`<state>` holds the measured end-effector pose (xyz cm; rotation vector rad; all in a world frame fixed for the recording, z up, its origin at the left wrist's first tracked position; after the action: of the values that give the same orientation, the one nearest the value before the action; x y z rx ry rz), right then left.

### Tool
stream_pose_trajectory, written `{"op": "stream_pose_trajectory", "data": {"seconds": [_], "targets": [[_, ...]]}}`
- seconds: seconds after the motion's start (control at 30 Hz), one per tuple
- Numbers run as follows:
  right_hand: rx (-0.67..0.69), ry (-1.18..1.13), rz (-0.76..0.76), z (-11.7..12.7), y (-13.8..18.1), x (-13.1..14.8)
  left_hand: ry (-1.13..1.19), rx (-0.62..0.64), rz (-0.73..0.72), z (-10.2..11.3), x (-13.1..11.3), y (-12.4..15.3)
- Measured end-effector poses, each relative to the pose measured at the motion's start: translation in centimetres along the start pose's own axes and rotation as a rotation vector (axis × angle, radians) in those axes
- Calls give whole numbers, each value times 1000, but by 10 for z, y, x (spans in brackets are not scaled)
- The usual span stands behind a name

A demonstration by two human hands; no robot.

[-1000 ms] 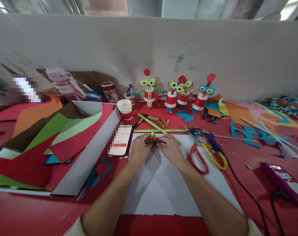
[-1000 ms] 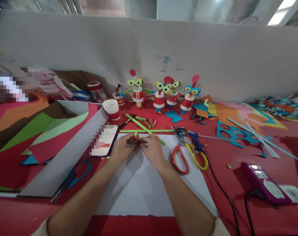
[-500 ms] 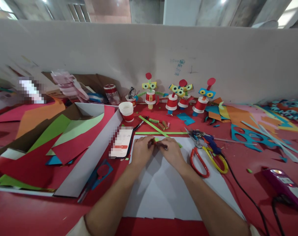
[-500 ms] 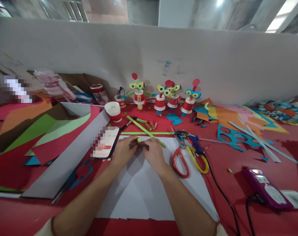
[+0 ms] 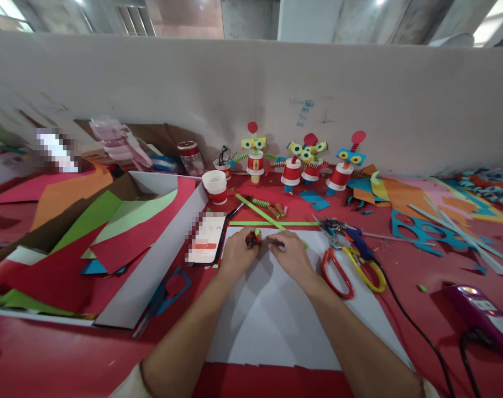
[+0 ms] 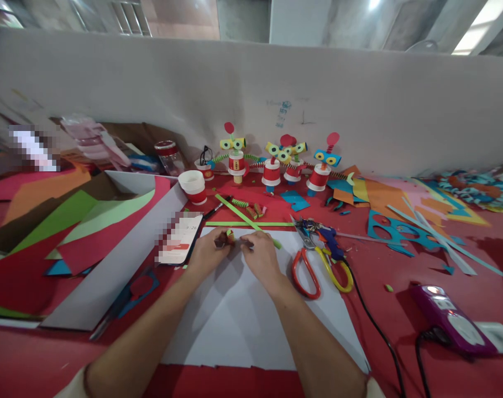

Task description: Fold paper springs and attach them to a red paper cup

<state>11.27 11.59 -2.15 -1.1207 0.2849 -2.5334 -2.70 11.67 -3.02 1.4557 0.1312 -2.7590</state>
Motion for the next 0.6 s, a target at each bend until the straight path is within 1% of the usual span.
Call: {"op": "stream_pose_trajectory", "data": {"seconds": [0.1,0.17,0.23,0.27,0.33,0.4,0.47,0.53,0.6], "targets": [[-16,-20,-9,1,0,-1,10,8,0,-1,0,0],[-36,-46,-15,2,1,-2,109,15,31,0,1,-1],[-60,-82,-17,3,1,-2,330,50,82,0,1,-1],[-70,-138,-21,4,0,-2,472,77,111,-1,1,0],[-79,-333,-34,2,1,0,749,140,173,-4,0,1],[-89,-542,-41,2,1,5,955,203,233,-8,-1,3],[-116,-634,-36,5,2,10,1080,266,285,-13,-2,5],[-155,-641,-32,9,4,13,1145,325,319,-19,-3,7],[-180,-641,-31,11,5,14,1176,346,333,-21,-3,8]]}}
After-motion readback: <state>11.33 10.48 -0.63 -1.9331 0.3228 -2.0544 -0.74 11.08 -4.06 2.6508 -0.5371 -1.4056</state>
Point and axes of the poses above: each hand's wrist, its own y-axis away from the middle knuckle, its own z-axis out of the back of the hand, x = y × z, the point moved 9 cm from there along -y, towards the middle knuckle, and after that the axes turned 8 degrees about z, right-handed, at the moved point
